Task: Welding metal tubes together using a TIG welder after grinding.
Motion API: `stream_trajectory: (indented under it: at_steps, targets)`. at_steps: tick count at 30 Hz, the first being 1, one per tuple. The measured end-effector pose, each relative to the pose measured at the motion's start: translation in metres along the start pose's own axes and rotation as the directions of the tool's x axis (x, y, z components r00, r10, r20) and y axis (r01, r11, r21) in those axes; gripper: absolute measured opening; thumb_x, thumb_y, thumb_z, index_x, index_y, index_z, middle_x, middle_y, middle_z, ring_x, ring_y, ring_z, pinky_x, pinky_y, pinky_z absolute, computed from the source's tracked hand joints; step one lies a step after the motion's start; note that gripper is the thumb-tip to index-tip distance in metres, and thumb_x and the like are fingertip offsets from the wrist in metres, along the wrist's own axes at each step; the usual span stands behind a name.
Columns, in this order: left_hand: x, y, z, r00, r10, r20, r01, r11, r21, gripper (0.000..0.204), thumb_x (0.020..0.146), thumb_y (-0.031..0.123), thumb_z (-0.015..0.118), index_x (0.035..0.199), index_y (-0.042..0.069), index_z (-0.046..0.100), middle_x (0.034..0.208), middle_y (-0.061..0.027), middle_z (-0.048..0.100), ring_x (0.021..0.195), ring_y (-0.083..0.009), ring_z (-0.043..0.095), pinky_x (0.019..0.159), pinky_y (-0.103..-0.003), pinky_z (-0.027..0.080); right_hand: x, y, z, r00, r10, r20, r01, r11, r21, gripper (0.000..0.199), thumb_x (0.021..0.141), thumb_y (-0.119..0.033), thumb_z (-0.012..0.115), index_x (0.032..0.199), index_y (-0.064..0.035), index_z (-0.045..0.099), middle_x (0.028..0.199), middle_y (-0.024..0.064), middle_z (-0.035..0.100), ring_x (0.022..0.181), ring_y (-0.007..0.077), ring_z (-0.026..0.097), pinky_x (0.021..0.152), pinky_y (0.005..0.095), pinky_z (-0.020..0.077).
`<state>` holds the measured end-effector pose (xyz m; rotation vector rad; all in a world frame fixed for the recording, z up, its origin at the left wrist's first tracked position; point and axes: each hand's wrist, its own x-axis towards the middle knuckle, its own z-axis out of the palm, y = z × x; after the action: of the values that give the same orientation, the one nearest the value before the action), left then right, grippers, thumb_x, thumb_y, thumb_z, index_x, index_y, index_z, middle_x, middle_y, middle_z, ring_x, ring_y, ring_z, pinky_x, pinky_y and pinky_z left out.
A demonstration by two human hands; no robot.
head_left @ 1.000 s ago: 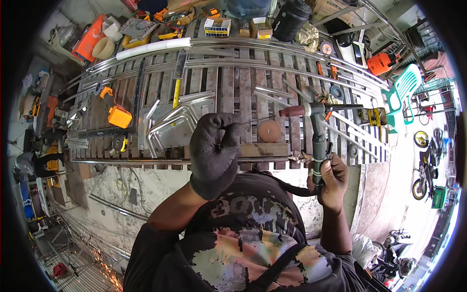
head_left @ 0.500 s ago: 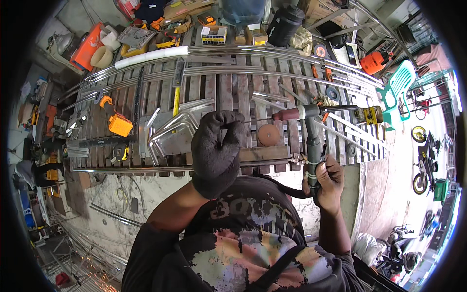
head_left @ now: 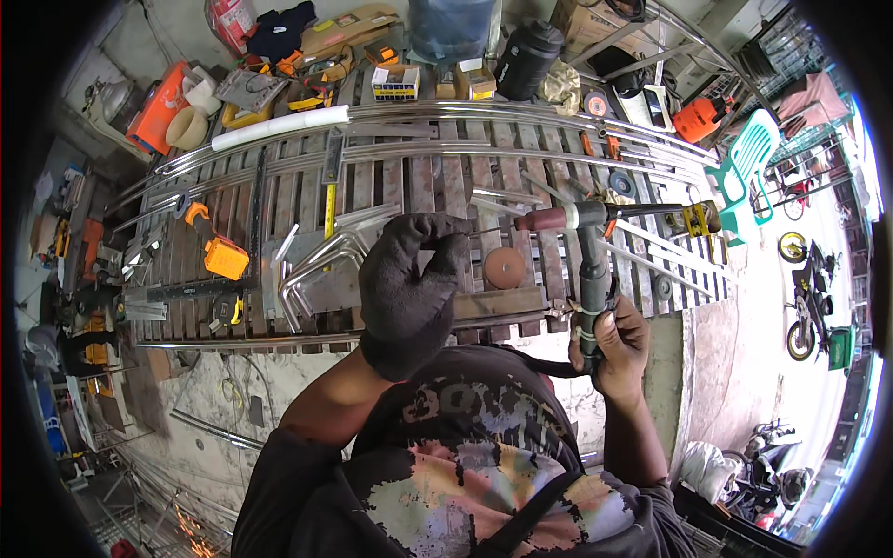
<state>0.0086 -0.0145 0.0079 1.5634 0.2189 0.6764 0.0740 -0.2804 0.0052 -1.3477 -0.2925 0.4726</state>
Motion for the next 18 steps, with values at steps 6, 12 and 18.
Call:
stream_trajectory:
  at_steps: [6,12,18]
  targets:
    - [0.025,0.017,-0.01,0.981,-0.116,0.158,0.139,0.981,-0.137,0.018,0.096,-0.009,0.061,0.112,-0.001,0.065,0.107,-0.0066,0.069,0.1,-0.0145,0.066,0.093,-0.033,0.054,0.011,0.002,0.005,0.993,-0.118,0.028,0.119,0.992,-0.048,0.032,0.107,-0.03,0.068,0.107,0.0007,0.059,0.08,0.0066,0.064,0.056,0.0103,0.056,0.05,0.0249,0.0411]
    - [0.041,0.026,0.0,0.987,-0.015,0.159,0.102,0.825,-0.556,0.011,0.1,-0.006,0.066,0.109,-0.001,0.068,0.101,-0.0025,0.073,0.092,-0.0093,0.066,0.087,-0.029,0.054,0.024,0.004,0.025,0.981,-0.163,0.106,0.166,0.986,-0.016,0.031,0.108,-0.031,0.065,0.111,-0.0001,0.059,0.083,0.0066,0.066,0.06,0.0112,0.059,0.053,0.0245,0.0437]
    - [0.074,0.055,0.031,0.983,0.182,0.038,-0.135,0.838,-0.528,0.013,0.098,-0.005,0.07,0.11,-0.001,0.07,0.104,-0.0035,0.076,0.096,-0.0076,0.068,0.087,-0.027,0.056,0.043,0.003,0.06,0.948,-0.312,0.07,0.29,0.932,0.219,0.048,0.106,-0.043,0.064,0.124,0.0012,0.055,0.092,0.0136,0.068,0.07,0.0181,0.066,0.063,0.0305,0.0528]
